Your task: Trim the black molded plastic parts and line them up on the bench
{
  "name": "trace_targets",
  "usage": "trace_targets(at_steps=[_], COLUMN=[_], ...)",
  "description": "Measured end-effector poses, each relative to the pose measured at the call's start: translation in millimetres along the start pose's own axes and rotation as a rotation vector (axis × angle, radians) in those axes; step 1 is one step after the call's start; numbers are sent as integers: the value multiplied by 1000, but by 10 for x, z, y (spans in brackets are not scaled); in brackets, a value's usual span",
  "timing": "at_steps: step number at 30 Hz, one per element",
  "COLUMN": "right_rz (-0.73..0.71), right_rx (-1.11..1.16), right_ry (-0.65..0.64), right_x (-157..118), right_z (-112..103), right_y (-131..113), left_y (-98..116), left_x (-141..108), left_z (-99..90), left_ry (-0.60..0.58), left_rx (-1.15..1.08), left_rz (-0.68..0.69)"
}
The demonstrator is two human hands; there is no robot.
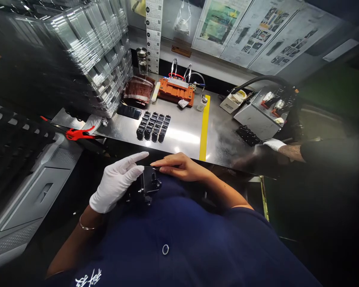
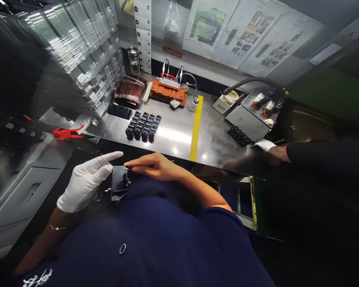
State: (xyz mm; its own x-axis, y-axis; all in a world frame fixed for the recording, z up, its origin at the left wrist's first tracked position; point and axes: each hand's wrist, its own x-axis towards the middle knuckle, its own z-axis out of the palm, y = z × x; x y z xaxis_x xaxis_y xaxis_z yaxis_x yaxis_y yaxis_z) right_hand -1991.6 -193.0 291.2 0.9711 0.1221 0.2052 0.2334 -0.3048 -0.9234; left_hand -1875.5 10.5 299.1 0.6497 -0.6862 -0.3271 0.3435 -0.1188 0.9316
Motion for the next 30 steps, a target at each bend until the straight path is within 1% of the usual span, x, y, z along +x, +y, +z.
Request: trace_targets(at_steps=[4,6,8,11,14,17,24,30], right_rz=[45,72,118,189,180,154,133,164], right_rx=[35,59,67,62,-53,-162,-116,-131], right_ry=[-17,-4,62,181,215,249,229,228], right_x=[-4,-6,-10,-15,-6,9,24,39], right_z=[4,22,49,97,133,159,205,209], right_y=[6,3,-8,-42,-82,-102,-110,-128], left_y=[-21,-25,-27,-33,-51,-83,-142,-136], left_x=[-4,-7,-14,-29,-43,-54,-63,-70], left_z=[5,10,19,45,74,88,98,96], left_ry=[0,5,30,107,173,193,206,214], left_rx=[8,30,67,107,104,85,87,87], left_rz=[24,52,95,159,182,186,208,217])
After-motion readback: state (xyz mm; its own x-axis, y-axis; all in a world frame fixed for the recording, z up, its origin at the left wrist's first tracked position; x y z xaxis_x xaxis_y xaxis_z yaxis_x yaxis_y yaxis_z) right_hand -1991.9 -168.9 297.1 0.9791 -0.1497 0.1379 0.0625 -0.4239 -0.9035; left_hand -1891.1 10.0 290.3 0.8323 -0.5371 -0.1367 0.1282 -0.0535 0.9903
